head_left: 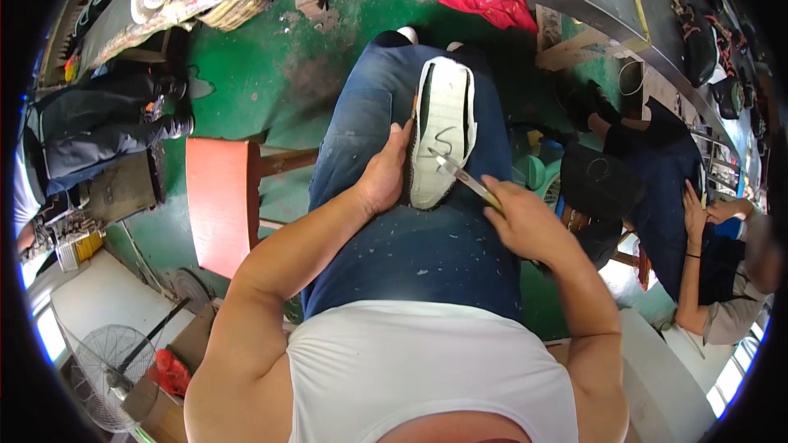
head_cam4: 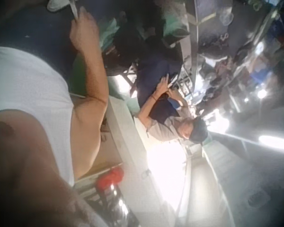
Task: Manually pulling and stretching shoe upper materials over the last and securing them before attaching the sole.
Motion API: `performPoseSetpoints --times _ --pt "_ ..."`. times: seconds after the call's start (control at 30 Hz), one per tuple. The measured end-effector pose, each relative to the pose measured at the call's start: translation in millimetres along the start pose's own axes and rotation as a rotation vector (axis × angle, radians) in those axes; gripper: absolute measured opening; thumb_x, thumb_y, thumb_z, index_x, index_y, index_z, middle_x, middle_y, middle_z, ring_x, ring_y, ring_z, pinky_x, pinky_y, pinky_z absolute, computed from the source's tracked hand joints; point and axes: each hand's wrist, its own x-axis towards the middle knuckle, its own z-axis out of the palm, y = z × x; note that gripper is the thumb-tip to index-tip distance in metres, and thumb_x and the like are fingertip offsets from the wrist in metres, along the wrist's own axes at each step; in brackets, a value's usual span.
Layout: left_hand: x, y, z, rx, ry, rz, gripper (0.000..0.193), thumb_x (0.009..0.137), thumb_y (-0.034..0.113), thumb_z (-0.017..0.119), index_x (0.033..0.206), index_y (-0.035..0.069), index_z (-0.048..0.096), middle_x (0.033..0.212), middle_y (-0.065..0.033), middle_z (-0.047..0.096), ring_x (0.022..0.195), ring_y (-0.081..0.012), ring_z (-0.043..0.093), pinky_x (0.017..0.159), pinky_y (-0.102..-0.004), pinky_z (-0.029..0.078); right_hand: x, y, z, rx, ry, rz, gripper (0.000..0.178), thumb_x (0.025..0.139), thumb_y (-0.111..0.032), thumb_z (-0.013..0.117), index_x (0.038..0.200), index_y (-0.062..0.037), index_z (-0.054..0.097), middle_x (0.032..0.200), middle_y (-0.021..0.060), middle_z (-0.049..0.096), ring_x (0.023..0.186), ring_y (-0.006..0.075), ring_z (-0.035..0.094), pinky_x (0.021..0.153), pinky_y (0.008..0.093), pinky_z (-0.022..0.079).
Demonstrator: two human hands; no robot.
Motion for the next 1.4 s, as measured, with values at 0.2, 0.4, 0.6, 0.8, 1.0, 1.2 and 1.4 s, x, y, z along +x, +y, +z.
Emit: performPoseSetpoints --times 0.2,0.4,0.6,0.8,1.0,1.2,1.4 --pt "-5.2 1.6 19.5 0.211 0.014 0.017 0.082 0.105 0.061 0.018 0.160 0.003 0.002 0.166 -0.0141 0.016 0.153 -0.0248 0.015 0.123 -0.0345 0.015 27.5 -7.4 -40.8 -0.421 -0.103 -0.047 0.056 0.080 0.004 0.062 0.134 0.0115 0.047 0.117 0.0230 0.060 0.111 0.0410 0.058 0.093 0.0437 0.052" --pt "6.8 -11.5 24.9 0.230 0.214 0.072 0.076 0.108 0.055 0.022 0.160 0.001 0.013 0.165 -0.0134 0.021 0.152 -0.0237 0.020 0.122 -0.0319 0.017 41.1 -9.1 -32.5 -0.511 -0.254 -0.003 0.029 0.083 -0.007 0.065 0.108 0.0030 0.054 0.092 0.0186 0.063 0.083 0.0381 0.065 0.072 0.0468 0.053" --pt "31.7 -16.3 17.8 0.917 0.555 0.294 0.050 0.109 0.034 0.030 0.141 0.003 0.052 0.134 -0.0277 0.057 0.119 -0.0437 0.059 0.099 -0.0450 0.046 28.9 6.2 2.6 -0.215 0.025 0.008 0.039 0.086 -0.012 0.068 0.117 0.0041 0.052 0.099 0.0207 0.062 0.093 0.0370 0.064 0.080 0.0457 0.053" --pt "34.4 -31.6 -0.9 1.041 0.465 0.655 0.045 0.106 0.023 0.038 0.147 0.004 0.045 0.143 -0.0289 0.049 0.120 -0.0472 0.056 0.102 -0.0445 0.047 51.1 16.5 -12.8 -0.396 0.296 -0.123 0.041 0.086 -0.005 0.065 0.122 0.0075 0.050 0.107 0.0243 0.060 0.103 0.0405 0.061 0.089 0.0458 0.051" --pt "25.2 -6.9 10.9 1.385 0.215 0.554 0.054 0.103 0.026 0.047 0.155 0.018 0.035 0.158 -0.0302 0.025 0.104 -0.0496 0.064 0.090 -0.0469 0.055 43.2 66.5 21.6 -0.164 0.336 0.046 0.026 0.090 -0.007 0.063 0.115 -0.0007 0.057 0.100 0.0193 0.065 0.085 0.0391 0.065 0.074 0.0443 0.054" --pt "30.1 28.8 11.0 1.652 0.010 0.316 0.058 0.103 0.029 0.048 0.157 0.031 0.028 0.155 -0.0369 0.023 0.090 -0.0488 0.068 0.084 -0.0486 0.058 50.6 50.8 -63.7 0.368 -0.221 0.472 0.027 0.097 -0.021 0.060 0.113 0.0015 0.060 0.086 0.0172 0.064 0.076 0.0351 0.065 0.076 0.0442 0.053" --pt "30.2 50.2 44.1 1.807 -0.123 0.130 0.060 0.101 0.037 0.052 0.156 0.028 0.031 0.154 -0.0372 0.024 0.097 -0.0485 0.067 0.090 -0.0463 0.056 73.5 78.8 6.0 -0.027 0.250 0.032 0.033 0.101 -0.031 0.053 0.107 0.0010 0.059 0.091 0.0247 0.065 0.084 0.0446 0.064 0.076 0.0490 0.050"
